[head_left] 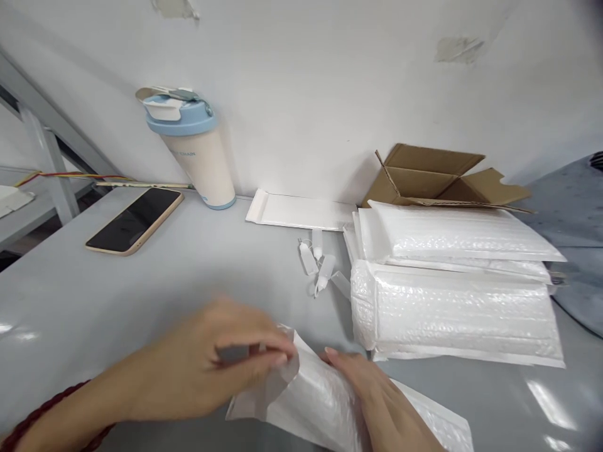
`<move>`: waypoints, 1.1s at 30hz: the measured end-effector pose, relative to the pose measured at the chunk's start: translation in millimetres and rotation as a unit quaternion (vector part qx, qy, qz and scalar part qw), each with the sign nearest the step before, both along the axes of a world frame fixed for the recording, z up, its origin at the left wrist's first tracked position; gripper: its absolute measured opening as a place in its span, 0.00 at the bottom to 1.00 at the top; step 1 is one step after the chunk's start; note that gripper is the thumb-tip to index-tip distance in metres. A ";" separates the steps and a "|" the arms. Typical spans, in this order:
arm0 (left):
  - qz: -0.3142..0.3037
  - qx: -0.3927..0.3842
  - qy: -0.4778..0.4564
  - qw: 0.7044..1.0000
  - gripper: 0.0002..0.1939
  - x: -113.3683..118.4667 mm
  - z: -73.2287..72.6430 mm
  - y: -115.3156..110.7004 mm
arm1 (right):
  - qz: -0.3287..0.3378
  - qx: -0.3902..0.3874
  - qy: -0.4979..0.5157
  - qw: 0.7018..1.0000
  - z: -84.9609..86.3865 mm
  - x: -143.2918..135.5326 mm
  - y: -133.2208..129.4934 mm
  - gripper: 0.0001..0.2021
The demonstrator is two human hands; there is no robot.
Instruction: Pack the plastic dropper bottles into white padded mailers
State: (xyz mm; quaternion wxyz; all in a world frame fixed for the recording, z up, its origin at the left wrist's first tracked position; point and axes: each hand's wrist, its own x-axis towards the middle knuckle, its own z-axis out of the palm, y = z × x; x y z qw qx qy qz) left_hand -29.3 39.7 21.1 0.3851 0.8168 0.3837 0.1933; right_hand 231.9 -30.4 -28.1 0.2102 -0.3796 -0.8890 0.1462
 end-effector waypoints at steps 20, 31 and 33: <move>-0.158 0.292 0.163 0.929 0.01 84.8 -25.3 88.0 | 0.024 0.023 0.015 0.999 -1.9 -4.8 1.0 0.29; 0.010 0.108 0.113 0.988 0.12 -23.0 35.5 60.5 | -0.019 -0.053 0.030 0.998 -2.4 -5.2 -3.1 0.44; 0.027 0.054 0.099 0.993 0.10 -37.2 42.6 54.3 | -0.025 -0.055 0.032 0.998 -3.4 -4.8 -3.3 0.44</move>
